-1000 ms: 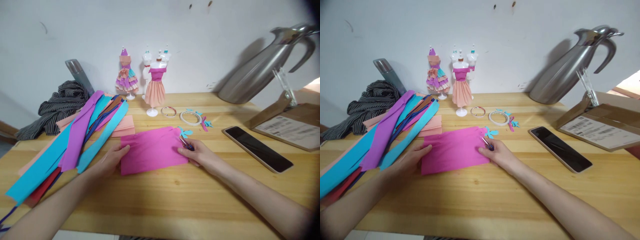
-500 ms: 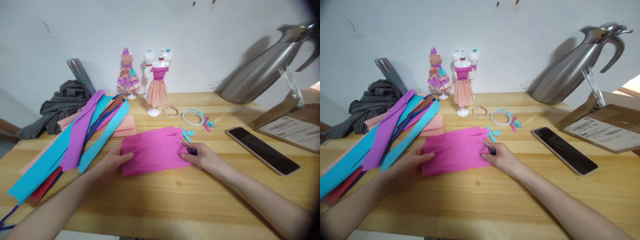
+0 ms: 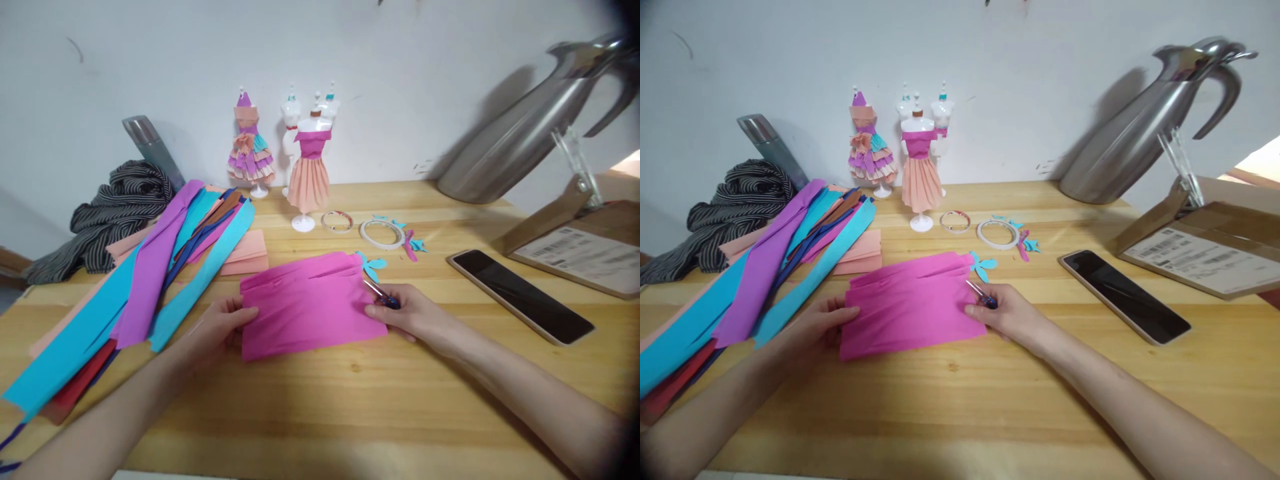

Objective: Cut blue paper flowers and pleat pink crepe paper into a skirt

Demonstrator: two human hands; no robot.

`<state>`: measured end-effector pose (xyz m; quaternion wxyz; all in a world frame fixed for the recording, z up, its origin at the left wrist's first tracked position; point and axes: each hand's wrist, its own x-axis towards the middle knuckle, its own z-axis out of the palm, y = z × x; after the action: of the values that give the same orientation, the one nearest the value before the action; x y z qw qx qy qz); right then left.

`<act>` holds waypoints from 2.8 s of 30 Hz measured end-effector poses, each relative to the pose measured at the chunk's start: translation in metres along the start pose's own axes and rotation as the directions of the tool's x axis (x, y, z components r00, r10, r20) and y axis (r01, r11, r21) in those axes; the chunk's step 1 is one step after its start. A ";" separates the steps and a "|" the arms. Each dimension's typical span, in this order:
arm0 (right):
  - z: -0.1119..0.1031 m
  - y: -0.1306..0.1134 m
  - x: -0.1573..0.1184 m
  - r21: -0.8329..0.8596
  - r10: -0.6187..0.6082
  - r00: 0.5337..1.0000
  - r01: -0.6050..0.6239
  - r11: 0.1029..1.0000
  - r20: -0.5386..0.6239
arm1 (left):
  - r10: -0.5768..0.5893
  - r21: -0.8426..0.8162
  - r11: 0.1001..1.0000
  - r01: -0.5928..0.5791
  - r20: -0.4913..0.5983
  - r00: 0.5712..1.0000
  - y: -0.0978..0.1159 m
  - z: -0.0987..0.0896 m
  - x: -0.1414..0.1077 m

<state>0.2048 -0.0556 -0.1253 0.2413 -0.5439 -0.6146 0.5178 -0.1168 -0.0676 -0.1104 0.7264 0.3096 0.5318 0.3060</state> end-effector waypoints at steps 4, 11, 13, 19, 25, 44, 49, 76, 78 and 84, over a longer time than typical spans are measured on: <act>-0.001 -0.002 -0.001 -0.062 -0.079 0.997 0.079 0.995 0.011 | -0.019 0.055 0.998 0.021 -0.034 0.999 -0.001 0.002 -0.001; -0.002 -0.008 -0.006 -0.215 -0.121 0.979 0.155 0.964 0.162 | -0.039 0.140 0.989 0.046 -0.055 0.998 -0.004 0.007 -0.007; -0.003 -0.009 -0.008 -0.224 -0.119 0.975 0.160 0.961 0.185 | -0.040 0.190 0.980 0.050 -0.053 0.998 -0.007 0.003 -0.006; -0.007 -0.015 -0.011 -0.147 -0.101 0.977 0.129 0.981 0.190 | 0.065 0.353 0.934 -0.055 -0.017 0.998 -0.007 -0.001 -0.005; -0.001 -0.006 -0.002 -0.193 -0.122 0.991 0.109 0.975 -0.058 | 0.172 0.457 0.876 -0.153 -0.001 0.985 -0.003 0.003 -0.008; 0.024 -0.013 -0.023 -0.417 -0.644 0.473 0.873 0.251 0.602 | 0.201 0.460 0.876 -0.147 -0.071 0.977 -0.002 -0.001 -0.015; 0.024 -0.014 -0.023 -0.436 -0.648 0.468 0.871 0.225 0.601 | 0.128 0.527 0.845 -0.093 -0.030 0.991 -0.001 -0.002 -0.015; 0.027 -0.005 -0.024 -0.492 -0.692 0.411 0.866 0.091 0.594 | 0.115 0.445 -0.453 -0.772 0.888 0.445 -0.018 0.017 -0.029; 0.027 -0.004 -0.023 -0.489 -0.693 0.393 0.870 0.066 0.605 | 0.022 0.482 -0.346 -0.805 0.862 0.507 -0.019 0.013 -0.026; 0.023 -0.004 -0.024 -0.479 -0.707 0.435 0.864 0.153 0.558 | 0.024 0.490 -0.258 -0.833 0.865 0.501 -0.017 0.009 -0.026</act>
<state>0.1904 -0.0858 -0.1238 0.1782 -0.1300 -0.9721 0.0800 -0.1124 -0.0996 -0.1057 0.2096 0.9658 0.1528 0.0004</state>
